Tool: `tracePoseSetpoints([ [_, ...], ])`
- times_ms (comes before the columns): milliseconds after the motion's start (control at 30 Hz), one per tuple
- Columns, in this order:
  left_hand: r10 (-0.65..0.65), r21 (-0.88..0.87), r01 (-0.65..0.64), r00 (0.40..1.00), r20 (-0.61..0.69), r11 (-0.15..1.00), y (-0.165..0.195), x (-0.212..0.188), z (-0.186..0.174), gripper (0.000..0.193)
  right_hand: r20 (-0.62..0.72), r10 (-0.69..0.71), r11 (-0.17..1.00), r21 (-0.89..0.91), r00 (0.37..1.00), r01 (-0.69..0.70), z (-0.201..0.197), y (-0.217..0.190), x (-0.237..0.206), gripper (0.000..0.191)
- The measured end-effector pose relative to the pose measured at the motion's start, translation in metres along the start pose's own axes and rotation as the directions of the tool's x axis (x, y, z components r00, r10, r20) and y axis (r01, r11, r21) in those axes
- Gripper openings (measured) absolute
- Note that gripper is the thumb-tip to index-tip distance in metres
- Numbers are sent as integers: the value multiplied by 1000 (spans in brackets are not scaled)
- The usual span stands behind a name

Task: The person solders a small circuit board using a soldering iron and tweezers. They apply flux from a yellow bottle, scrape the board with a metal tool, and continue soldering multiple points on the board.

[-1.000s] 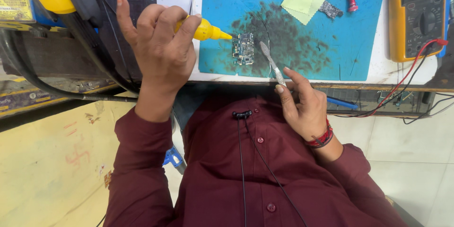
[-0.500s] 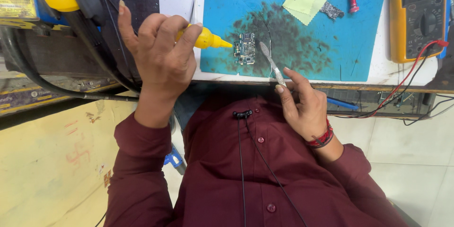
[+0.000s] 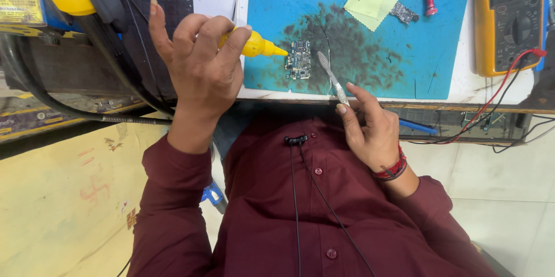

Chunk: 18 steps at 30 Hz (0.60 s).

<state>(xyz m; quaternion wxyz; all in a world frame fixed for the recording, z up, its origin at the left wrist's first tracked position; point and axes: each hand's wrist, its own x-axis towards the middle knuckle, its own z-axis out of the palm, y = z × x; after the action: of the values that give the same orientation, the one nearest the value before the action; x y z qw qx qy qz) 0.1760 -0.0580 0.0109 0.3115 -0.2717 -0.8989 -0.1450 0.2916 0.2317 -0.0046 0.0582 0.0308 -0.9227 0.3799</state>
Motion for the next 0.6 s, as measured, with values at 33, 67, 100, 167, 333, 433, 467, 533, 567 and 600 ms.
tracePoseSetpoints([
  [33, 6, -7, -6, 1000, 0, 1000, 0, -1, 0, 25, -1, 1, 1000, -2, 1000, -1, 0, 0, 0, 37],
  [67, 2, -5, -2, 1000, 9, 1000, 1, -2, 0, 27, -1, -1, 1000, 1, 1000, 1, 0, 0, 0, 38],
  [100, -2, -5, 2, 1000, 18, 1000, 2, -3, 1, 30, -1, -2, 1000, 2, 1000, 2, 0, 1, 0, 38],
  [167, -11, -4, 12, 999, 30, 1000, 2, -5, 2, 32, -1, 1, 1000, 7, 1000, -1, 0, 1, -1, 38],
  [333, -119, -93, 124, 991, 59, 988, -1, -9, 2, 32, -10, 0, 1000, 10, 1000, 0, 0, 2, -2, 38],
  [433, -283, -210, 291, 957, 67, 933, -4, -13, 4, 36, 1, 8, 1000, 25, 1000, -8, 0, 2, -2, 38],
  [467, -312, -267, 314, 949, 53, 911, -6, -14, 6, 35, 2, 8, 1000, 20, 1000, -8, 0, 2, -2, 38],
  [533, -371, -376, 354, 928, 29, 856, -10, -15, 13, 36, 5, 5, 1000, 14, 1000, -5, 0, 2, -1, 38],
  [567, -427, -464, 394, 904, 37, 793, -12, -16, 17, 37, 7, 3, 1000, 13, 1000, -3, 0, 1, -1, 38],
  [600, -481, -547, 428, 875, 52, 720, -14, -16, 22, 38, 10, 2, 1000, 12, 1000, -2, 0, 1, -1, 38],
])
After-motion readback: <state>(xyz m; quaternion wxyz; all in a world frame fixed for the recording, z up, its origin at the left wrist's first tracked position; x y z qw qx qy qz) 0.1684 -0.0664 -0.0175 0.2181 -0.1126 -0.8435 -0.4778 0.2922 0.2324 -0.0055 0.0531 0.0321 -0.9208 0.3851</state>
